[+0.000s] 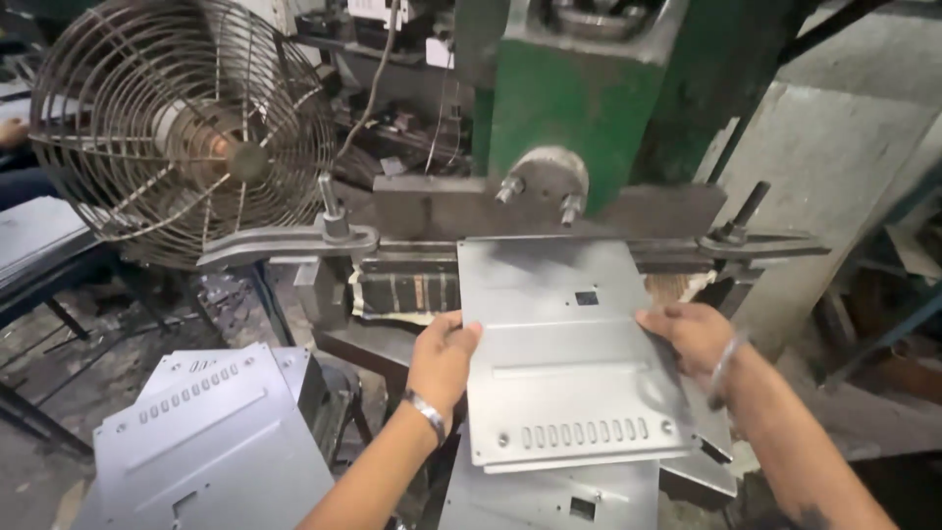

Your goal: Bending flat metal sheets into a specific shape using a manual industrial press machine.

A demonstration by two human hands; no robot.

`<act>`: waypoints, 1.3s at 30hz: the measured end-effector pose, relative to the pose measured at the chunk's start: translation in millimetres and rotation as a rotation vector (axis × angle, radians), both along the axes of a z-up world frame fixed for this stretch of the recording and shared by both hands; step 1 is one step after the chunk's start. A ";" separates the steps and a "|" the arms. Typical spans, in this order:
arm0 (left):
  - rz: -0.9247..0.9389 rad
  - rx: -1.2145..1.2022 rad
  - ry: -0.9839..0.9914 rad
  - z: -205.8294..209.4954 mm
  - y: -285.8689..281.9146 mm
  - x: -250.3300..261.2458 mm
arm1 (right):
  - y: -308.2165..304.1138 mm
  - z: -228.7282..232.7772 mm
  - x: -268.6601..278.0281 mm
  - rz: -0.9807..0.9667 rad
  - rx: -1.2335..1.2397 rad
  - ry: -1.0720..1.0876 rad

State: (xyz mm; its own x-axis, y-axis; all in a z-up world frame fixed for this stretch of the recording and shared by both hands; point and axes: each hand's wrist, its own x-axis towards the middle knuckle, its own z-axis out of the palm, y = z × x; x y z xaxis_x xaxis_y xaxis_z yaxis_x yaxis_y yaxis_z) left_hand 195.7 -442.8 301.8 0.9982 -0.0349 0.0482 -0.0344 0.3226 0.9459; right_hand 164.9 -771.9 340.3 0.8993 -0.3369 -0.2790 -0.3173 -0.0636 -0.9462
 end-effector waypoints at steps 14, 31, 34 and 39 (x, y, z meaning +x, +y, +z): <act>0.072 0.689 0.037 -242.0 29.1 -116.4 | 55.8 -307.2 -157.5 -0.477 -0.671 -0.514; 0.001 0.583 0.114 -196.4 28.1 -113.2 | 76.2 -285.6 -164.2 -0.474 -0.453 -0.314; -0.049 0.568 0.159 -189.5 31.1 -108.5 | 78.0 -275.4 -164.1 -0.457 -0.442 -0.284; -0.119 0.684 0.131 -182.6 58.4 -82.4 | 57.1 -303.4 -166.2 -0.468 -0.539 -0.352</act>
